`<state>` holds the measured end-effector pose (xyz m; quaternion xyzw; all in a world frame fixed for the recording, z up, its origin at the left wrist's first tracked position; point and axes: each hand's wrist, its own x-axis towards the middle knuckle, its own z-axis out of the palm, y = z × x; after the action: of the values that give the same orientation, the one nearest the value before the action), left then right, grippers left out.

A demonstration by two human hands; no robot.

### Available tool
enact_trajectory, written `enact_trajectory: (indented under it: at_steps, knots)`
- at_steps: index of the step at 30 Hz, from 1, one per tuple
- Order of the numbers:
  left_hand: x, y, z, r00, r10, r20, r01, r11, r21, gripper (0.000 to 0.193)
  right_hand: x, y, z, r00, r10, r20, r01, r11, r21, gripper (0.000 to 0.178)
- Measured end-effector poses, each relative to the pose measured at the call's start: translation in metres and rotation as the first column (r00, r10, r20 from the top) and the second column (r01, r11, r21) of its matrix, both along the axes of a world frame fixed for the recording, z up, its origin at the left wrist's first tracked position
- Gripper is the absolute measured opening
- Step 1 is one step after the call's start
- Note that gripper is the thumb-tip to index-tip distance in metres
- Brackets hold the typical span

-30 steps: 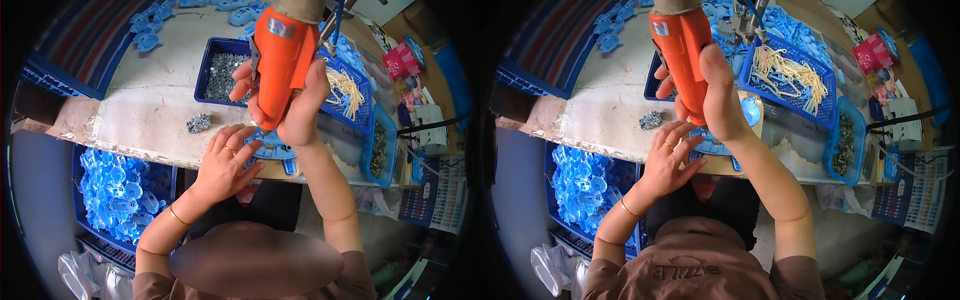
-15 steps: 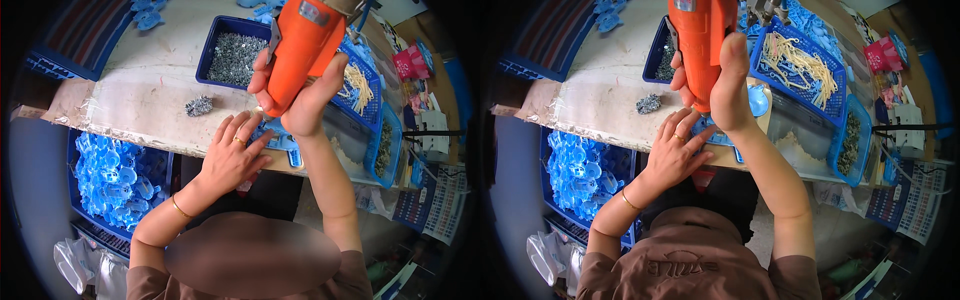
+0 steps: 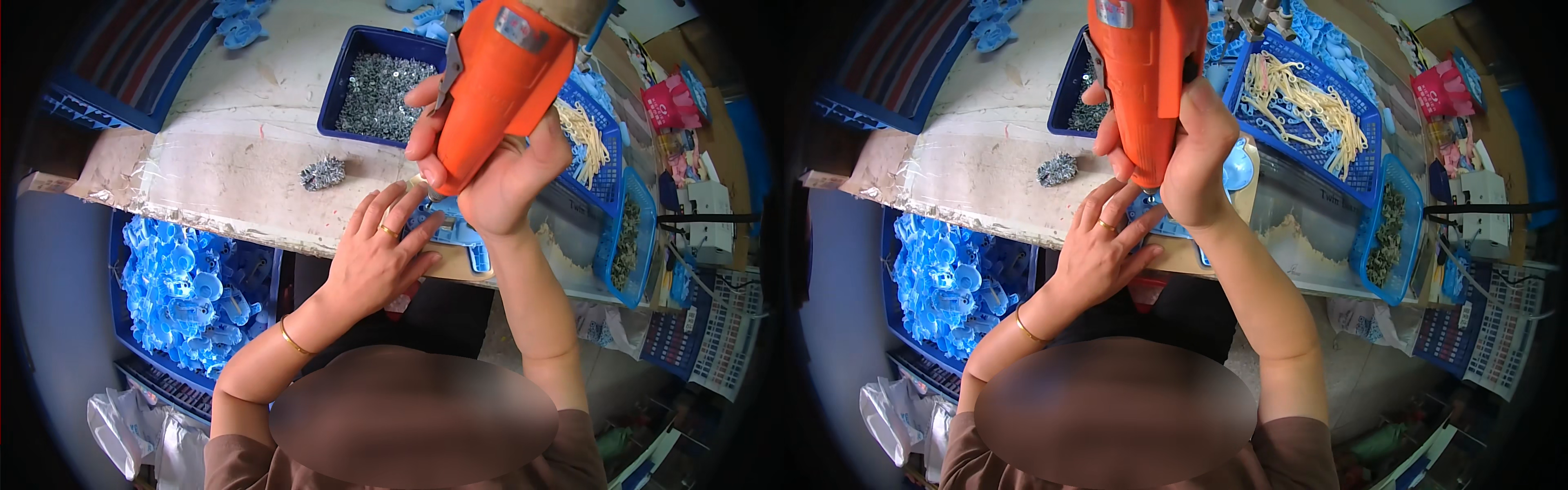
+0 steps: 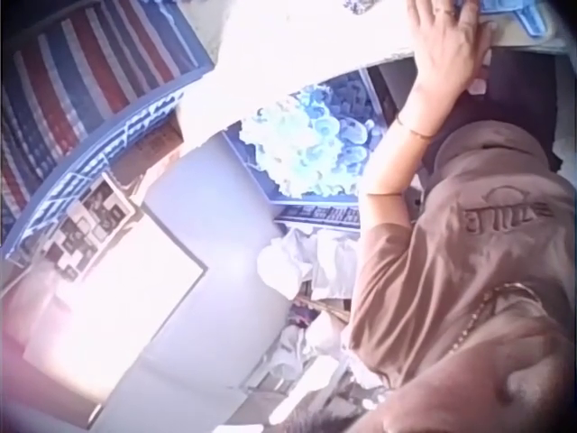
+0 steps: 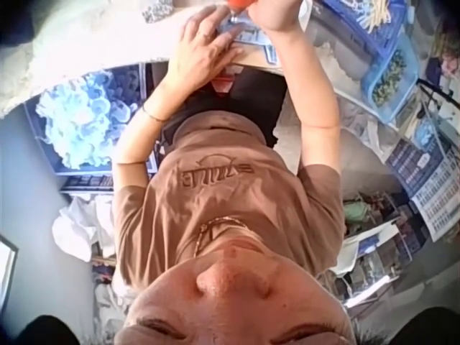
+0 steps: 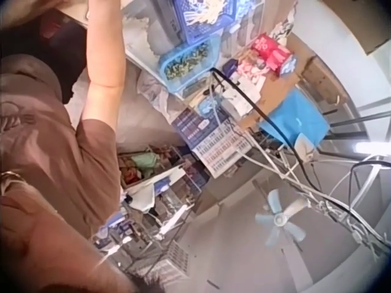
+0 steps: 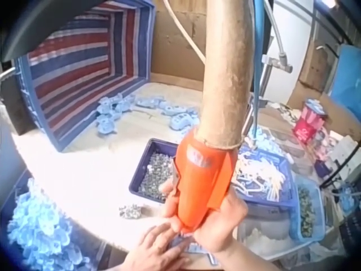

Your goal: Assembling toy controller shells and internal components using an electric screwdriver and a press.

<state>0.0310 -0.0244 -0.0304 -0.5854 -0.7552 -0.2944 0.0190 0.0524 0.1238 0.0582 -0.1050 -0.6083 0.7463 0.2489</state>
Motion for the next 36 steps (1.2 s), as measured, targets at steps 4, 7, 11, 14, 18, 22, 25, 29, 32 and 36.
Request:
enact_trajectory:
  at_steps: [4,7,11,14,18,22,25,29,32,36]
  knots:
    - [-0.001,0.000,-0.002,1.000,0.000,-0.004,0.000,1.000,0.008,0.046,-0.004,-0.005,0.003,0.995,-0.097,0.026,0.098,0.994,-0.055,0.092]
    - [-0.001,0.001,-0.001,1.000,-0.003,0.009,0.003,1.000,0.005,0.046,-0.003,-0.006,0.002,0.990,-0.131,0.049,0.135,0.984,-0.115,0.094]
    - [-0.002,0.001,0.000,1.000,0.011,0.003,-0.011,1.000,0.000,0.045,-0.005,-0.008,0.003,0.991,-0.119,0.066,0.125,0.986,-0.112,0.098]
    - [-0.001,0.002,0.002,1.000,0.007,0.007,-0.007,1.000,-0.002,0.045,0.001,-0.001,-0.001,0.995,-0.084,0.055,0.087,0.995,-0.058,0.099]
    - [-0.001,0.001,0.001,1.000,0.003,0.000,-0.003,1.000,-0.010,0.044,0.001,-0.001,-0.006,0.999,-0.050,0.016,0.051,0.998,-0.046,0.098]
    - [-0.001,0.001,0.001,1.000,0.004,-0.010,-0.004,1.000,0.005,0.044,0.000,-0.002,-0.001,0.991,-0.137,0.001,0.136,0.985,-0.107,0.099]
    - [0.000,0.001,0.000,1.000,0.002,-0.006,-0.002,1.000,0.012,0.044,0.005,0.006,-0.009,0.999,0.017,-0.033,-0.019,0.998,-0.062,0.099]
    - [0.001,0.001,0.000,1.000,0.008,-0.011,-0.007,1.000,0.014,0.043,0.002,0.000,-0.004,0.997,-0.064,-0.048,0.059,0.993,-0.105,0.102]
    - [0.001,0.002,-0.001,1.000,0.012,-0.010,-0.012,0.999,0.031,0.043,-0.002,-0.005,-0.003,0.992,-0.125,-0.019,0.122,0.985,-0.125,0.100]
    - [0.001,0.002,0.000,1.000,0.011,-0.009,-0.011,0.999,0.031,0.043,0.001,-0.005,-0.002,0.990,-0.139,-0.004,0.137,0.986,-0.099,0.096]
